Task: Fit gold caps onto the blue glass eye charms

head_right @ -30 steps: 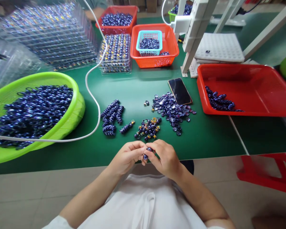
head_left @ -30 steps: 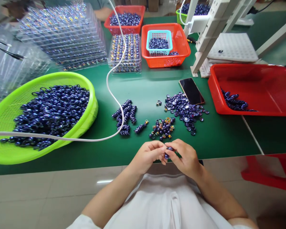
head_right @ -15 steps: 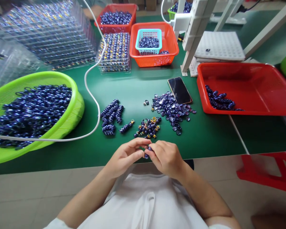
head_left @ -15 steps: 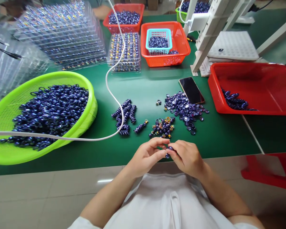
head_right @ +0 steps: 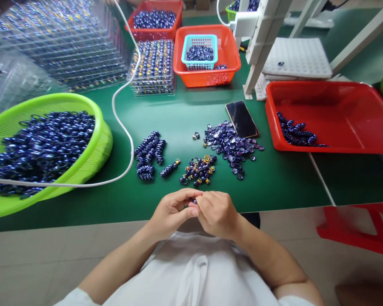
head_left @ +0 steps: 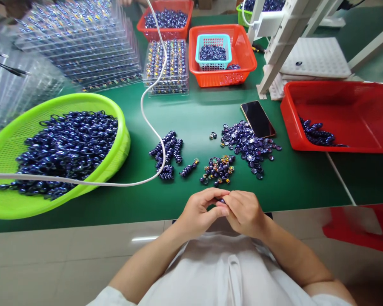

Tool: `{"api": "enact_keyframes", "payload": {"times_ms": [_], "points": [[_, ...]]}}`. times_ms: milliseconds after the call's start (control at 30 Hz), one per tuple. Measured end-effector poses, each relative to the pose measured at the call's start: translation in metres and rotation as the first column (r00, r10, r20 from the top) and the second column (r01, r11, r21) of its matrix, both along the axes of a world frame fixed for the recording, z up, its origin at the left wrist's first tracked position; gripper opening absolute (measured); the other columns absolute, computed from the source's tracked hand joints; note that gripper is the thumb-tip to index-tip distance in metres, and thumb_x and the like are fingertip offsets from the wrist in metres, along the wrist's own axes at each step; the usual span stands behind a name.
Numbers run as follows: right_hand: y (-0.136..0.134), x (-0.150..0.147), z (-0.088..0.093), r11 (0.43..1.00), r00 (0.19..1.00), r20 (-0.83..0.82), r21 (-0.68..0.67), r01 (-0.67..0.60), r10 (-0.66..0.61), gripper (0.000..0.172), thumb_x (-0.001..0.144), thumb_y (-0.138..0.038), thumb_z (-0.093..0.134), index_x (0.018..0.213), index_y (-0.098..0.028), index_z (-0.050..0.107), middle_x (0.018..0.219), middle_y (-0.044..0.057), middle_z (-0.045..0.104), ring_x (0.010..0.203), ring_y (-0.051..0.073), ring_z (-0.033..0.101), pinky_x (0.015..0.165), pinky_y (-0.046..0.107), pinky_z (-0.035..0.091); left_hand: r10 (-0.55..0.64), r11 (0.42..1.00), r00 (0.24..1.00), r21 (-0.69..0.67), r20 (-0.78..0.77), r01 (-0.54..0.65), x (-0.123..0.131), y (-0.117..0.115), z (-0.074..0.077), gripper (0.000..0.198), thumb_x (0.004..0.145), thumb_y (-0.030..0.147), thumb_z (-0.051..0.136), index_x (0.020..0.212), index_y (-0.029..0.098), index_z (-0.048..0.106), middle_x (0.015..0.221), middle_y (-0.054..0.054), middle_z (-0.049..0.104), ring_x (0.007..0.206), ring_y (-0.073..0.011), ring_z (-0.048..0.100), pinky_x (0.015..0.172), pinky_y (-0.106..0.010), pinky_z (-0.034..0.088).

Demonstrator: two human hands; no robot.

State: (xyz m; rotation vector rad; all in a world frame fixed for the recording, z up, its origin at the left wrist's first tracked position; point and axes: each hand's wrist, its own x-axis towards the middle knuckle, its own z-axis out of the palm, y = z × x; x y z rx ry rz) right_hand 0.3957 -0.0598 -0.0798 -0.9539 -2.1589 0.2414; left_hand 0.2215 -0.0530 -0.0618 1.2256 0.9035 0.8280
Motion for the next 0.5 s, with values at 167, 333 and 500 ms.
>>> {"api": "enact_keyframes", "payload": {"times_ms": [167,333,500], "points": [[-0.001,-0.003,-0.003,1.000,0.999,-0.043,-0.005,-0.002,0.002,0.008,0.094,-0.016,0.049,0.088,-0.019,0.054,0.063,0.001,0.058,0.055,0.016,0.054,0.054,0.029,0.042,0.010,0.999,1.000,-0.034,0.000,-0.010,-0.003,-0.002,-0.005,0.030,0.079,0.023,0.075,0.107,0.014,0.074,0.096,-0.010,0.072,0.083,-0.0193,0.066,0.080,-0.030,0.055],[-0.004,-0.011,-0.004,0.999,0.996,-0.091,-0.045,-0.002,-0.002,0.008,0.094,-0.016,0.049,0.090,-0.019,0.055,0.065,0.002,0.059,0.056,0.016,0.056,0.055,0.029,0.044,0.031,0.995,1.000,-0.095,-0.001,-0.031,-0.008,-0.004,-0.002,0.035,0.076,0.025,0.079,0.108,0.014,0.075,0.097,-0.011,0.072,0.085,-0.0204,0.067,0.080,-0.031,0.056],[-0.006,-0.022,0.002,0.974,0.992,-0.108,-0.207,-0.088,0.067,0.013,0.098,-0.017,0.045,0.103,-0.017,0.056,0.080,0.007,0.066,0.069,0.019,0.065,0.062,0.030,0.052,0.013,0.997,0.991,-0.071,-0.131,-0.023,-0.026,-0.003,0.009,0.044,0.071,0.028,0.084,0.112,0.016,0.073,0.103,-0.011,0.072,0.086,-0.0214,0.068,0.077,-0.031,0.058]]}}
